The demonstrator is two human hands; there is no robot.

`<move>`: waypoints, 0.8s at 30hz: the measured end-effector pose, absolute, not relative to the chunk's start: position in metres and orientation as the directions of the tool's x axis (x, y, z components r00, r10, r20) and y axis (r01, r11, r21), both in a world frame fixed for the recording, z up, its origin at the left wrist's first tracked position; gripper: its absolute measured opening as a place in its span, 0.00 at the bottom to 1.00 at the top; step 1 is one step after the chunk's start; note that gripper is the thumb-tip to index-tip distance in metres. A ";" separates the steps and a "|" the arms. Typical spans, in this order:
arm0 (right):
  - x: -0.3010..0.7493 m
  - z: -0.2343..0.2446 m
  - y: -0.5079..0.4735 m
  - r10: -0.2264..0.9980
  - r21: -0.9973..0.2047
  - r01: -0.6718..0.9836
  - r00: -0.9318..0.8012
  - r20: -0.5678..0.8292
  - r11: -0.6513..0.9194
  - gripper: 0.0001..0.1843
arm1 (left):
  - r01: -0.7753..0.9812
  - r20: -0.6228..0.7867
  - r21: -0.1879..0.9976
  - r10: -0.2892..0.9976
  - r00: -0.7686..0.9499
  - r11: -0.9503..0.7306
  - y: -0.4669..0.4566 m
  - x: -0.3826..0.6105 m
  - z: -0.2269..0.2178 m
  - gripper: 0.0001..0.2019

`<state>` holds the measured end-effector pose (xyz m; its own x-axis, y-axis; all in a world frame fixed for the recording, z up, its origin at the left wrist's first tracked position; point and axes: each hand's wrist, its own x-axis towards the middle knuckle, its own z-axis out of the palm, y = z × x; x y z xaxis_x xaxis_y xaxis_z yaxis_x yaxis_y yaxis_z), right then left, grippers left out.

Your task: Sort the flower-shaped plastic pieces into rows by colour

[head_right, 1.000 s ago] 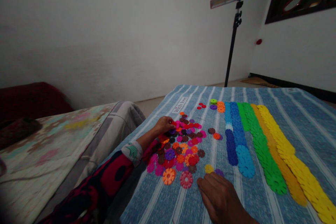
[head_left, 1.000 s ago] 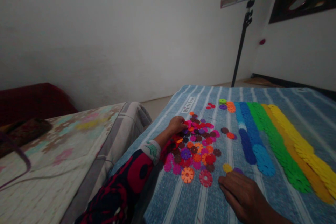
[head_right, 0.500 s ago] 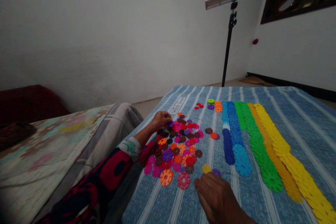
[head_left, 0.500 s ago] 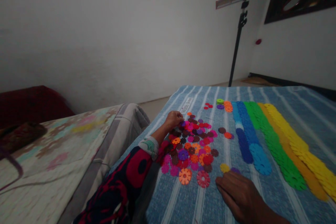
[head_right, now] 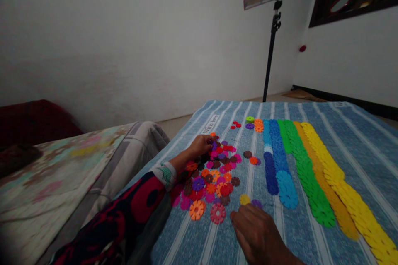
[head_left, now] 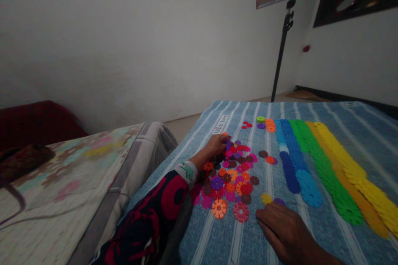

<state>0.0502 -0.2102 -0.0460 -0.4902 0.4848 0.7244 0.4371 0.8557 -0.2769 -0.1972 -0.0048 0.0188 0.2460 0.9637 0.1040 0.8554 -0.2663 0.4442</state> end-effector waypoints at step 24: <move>0.051 -0.044 -0.210 0.486 -0.272 0.445 -0.487 0.726 0.853 0.12 | 0.827 0.064 0.531 0.981 0.182 -0.188 -0.005 -0.220 0.016 0.16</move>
<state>0.0509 -0.2096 -0.0437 -0.4873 0.4859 0.7256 0.4452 0.8531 -0.2723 -0.2197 -0.0053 0.0161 0.1817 0.9813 0.0638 0.8266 -0.1875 0.5307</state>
